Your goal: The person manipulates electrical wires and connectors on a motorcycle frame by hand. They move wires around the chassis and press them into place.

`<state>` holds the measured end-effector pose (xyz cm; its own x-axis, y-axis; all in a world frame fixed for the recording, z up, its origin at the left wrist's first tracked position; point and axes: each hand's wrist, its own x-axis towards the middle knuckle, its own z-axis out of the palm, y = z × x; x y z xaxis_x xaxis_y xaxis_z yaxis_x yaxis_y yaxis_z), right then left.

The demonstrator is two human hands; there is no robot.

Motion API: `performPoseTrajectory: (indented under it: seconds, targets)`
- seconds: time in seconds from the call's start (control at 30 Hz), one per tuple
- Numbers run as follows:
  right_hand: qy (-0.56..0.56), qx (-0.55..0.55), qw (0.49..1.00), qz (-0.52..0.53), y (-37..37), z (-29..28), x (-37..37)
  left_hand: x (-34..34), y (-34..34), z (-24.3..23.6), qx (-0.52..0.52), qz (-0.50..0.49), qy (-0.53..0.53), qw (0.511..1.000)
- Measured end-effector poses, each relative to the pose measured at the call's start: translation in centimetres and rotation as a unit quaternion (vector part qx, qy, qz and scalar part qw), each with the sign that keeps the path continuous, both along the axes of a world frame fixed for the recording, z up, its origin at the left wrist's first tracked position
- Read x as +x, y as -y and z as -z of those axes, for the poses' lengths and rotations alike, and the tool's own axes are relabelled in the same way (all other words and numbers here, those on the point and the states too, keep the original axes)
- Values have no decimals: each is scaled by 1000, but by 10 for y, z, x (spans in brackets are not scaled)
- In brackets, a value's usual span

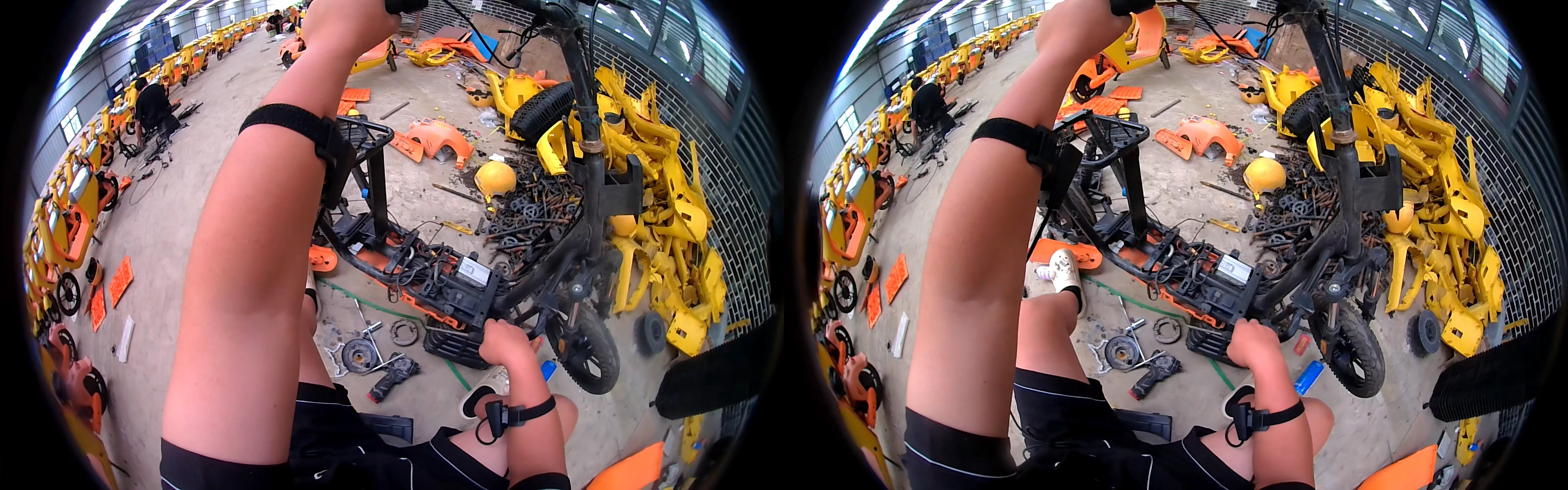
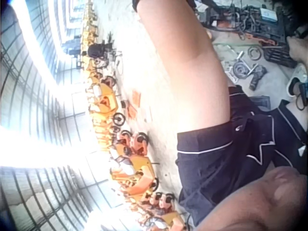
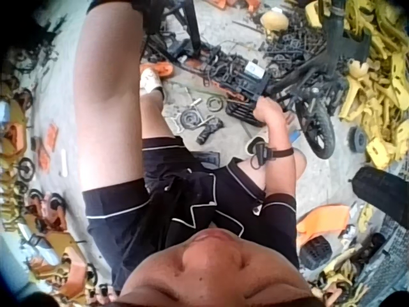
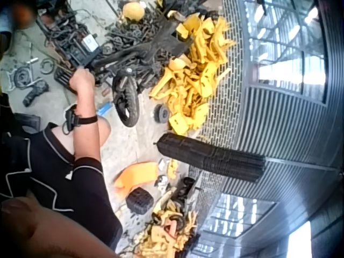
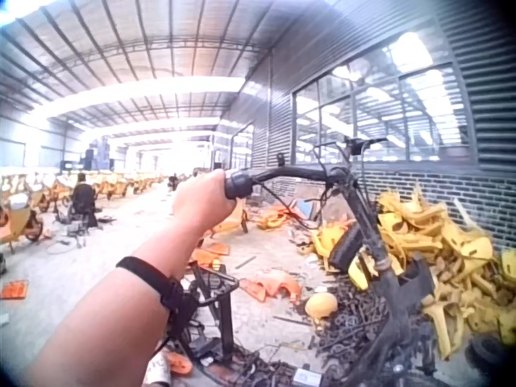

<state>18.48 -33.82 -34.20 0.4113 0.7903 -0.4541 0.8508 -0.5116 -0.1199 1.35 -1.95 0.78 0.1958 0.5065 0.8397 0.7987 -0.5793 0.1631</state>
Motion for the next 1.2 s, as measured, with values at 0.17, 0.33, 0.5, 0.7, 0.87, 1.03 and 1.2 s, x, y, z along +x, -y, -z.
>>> performPoseTrajectory:
  seconds: [0.17, 0.33, 0.5, 0.7, 0.87, 1.03, 1.2]
  targets:
    - [-54, 259, 963, 53, 1, -11, 11, -3, 2, 1, -8, 3, 5, 1000]
    - [-68, 93, 991, 66, -12, -1, 9, -3, 3, -1, -14, -10, -2, 1000]
    - [-41, 29, 999, 16, -16, 26, 3, -3, -2, 0, -6, -2, -12, 1000]
    - [-32, -55, 997, 33, -10, 47, -3, 0, -3, -1, -3, -8, -11, 1000]
    - [-39, 8, 998, 58, -11, 29, -13, -4, 4, 3, 0, -1, -14, 1000]
    - [-27, 31, 998, 56, -10, 42, -10, -3, -8, 4, 20, -5, -22, 1000]
    - [-16, -26, 998, 50, -6, 78, 0, -3, -23, 3, 31, -22, -45, 998]
